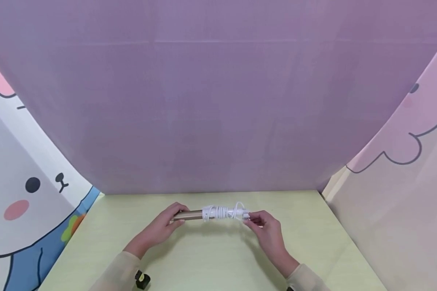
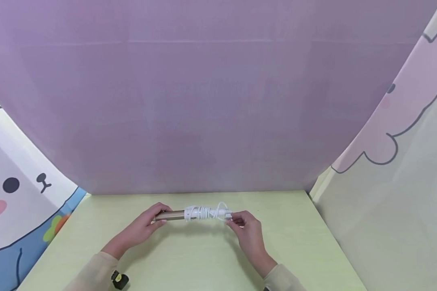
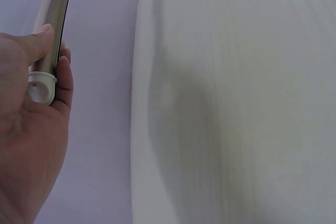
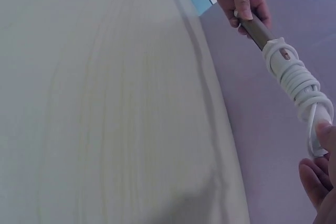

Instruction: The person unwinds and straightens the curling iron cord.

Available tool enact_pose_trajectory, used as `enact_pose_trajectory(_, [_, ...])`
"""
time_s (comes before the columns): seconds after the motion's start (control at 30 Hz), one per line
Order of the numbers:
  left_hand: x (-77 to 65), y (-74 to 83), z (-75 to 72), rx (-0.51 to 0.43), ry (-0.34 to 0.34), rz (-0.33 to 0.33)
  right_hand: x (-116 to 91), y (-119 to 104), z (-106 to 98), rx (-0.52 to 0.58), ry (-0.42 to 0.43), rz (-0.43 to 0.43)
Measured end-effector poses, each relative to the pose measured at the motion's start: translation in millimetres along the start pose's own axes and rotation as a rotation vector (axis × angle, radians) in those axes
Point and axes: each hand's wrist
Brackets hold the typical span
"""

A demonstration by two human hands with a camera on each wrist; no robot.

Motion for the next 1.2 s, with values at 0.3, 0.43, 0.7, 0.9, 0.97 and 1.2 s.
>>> enact_pose_trajectory(0.3, [-2.0, 2.6, -2.0, 0.016, 0.008, 0.011, 0.6, 3.7, -3.8, 0.080, -0.018, -0.062])
enact_pose_trajectory(0.43, [-1.9, 1.5, -2.3, 0.019, 0.005, 0.024, 0.2, 7.3, -4.2, 0.067, -0.054, -0.108])
enact_pose_trajectory(0.7, [-0.7, 2.9, -2.4, 0.019, 0.003, 0.023, -0.3, 9.6, -5.6, 0.077, -0.055, -0.093])
enact_pose_trajectory(0.9, [2.1, 2.8, -0.7, -0.009, -0.009, 0.042, 0.4, 9.6, -5.2, 0.086, 0.001, -0.079])
enact_pose_trajectory(0.97, [1.6, 2.9, -0.9, -0.004, -0.005, 0.047, 1.0, 9.9, -3.9, 0.093, -0.001, -0.088])
enact_pose_trajectory(1.2, [-2.4, 4.7, -3.9, 0.013, -0.011, 0.024, 1.5, 13.0, -1.4, 0.123, -0.043, -0.086])
Point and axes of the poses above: each hand's wrist, its own x-axis towards the middle knuckle, its own z-axis out of the palm, y = z × x, and after that the axes turned 1 degree about y, right-handed
